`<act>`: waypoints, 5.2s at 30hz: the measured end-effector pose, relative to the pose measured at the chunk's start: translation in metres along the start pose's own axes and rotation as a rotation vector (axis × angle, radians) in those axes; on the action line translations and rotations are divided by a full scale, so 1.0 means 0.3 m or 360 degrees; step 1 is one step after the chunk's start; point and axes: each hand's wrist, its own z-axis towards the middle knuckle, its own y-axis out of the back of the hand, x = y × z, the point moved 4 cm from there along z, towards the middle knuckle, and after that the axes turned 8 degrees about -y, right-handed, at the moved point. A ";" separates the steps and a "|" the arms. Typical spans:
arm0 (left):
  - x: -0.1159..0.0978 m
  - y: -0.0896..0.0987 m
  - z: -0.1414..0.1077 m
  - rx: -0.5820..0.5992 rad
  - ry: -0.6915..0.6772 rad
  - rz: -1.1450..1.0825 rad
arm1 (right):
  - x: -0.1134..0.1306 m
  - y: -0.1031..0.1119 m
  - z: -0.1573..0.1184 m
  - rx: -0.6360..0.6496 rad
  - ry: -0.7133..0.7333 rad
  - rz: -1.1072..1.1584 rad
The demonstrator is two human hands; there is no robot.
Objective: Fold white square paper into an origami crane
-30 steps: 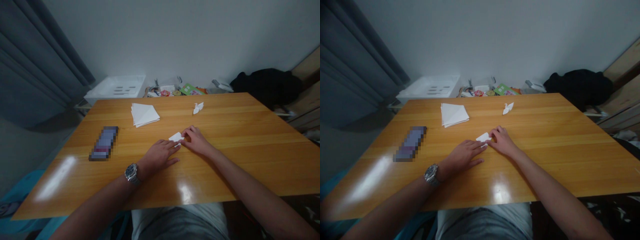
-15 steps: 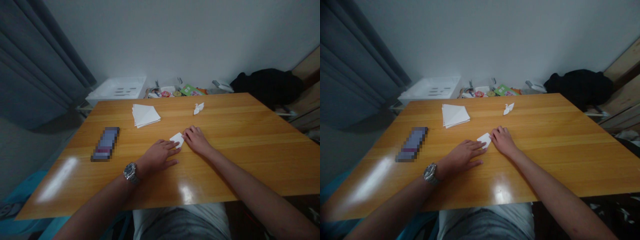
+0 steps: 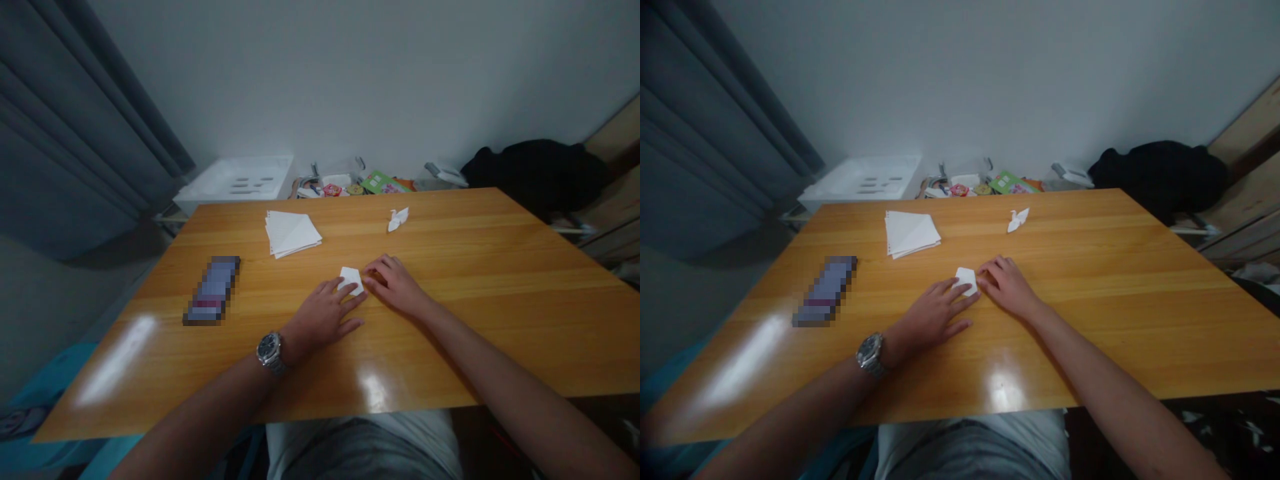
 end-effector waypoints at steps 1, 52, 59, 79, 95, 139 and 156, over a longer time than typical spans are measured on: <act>0.003 0.000 0.001 -0.0003 0.0015 -0.0010 | 0.004 0.005 -0.002 0.0022 0.0031 0.0034; 0.117 0.004 0.036 -0.0380 0.0428 -0.0162 | 0.093 -0.043 -0.015 0.0158 0.0402 -0.0077; 0.077 0.001 0.021 -0.0241 0.0176 -0.0026 | 0.046 -0.025 -0.005 0.0126 0.0342 -0.0205; 0.035 -0.017 0.014 -0.0120 0.0101 0.0057 | 0.026 -0.006 -0.042 0.0314 0.0344 -0.0304; 0.025 -0.029 0.006 -0.0106 0.0166 -0.0094 | -0.003 0.016 -0.055 0.0339 0.0255 -0.0305; 0.096 -0.017 -0.015 -0.0139 0.0173 -0.0123 | 0.039 0.006 -0.024 0.0090 0.0084 0.0225; 0.136 -0.043 0.027 -0.0563 0.0463 -0.0295 | 0.033 -0.057 -0.004 0.0023 -0.0188 0.0084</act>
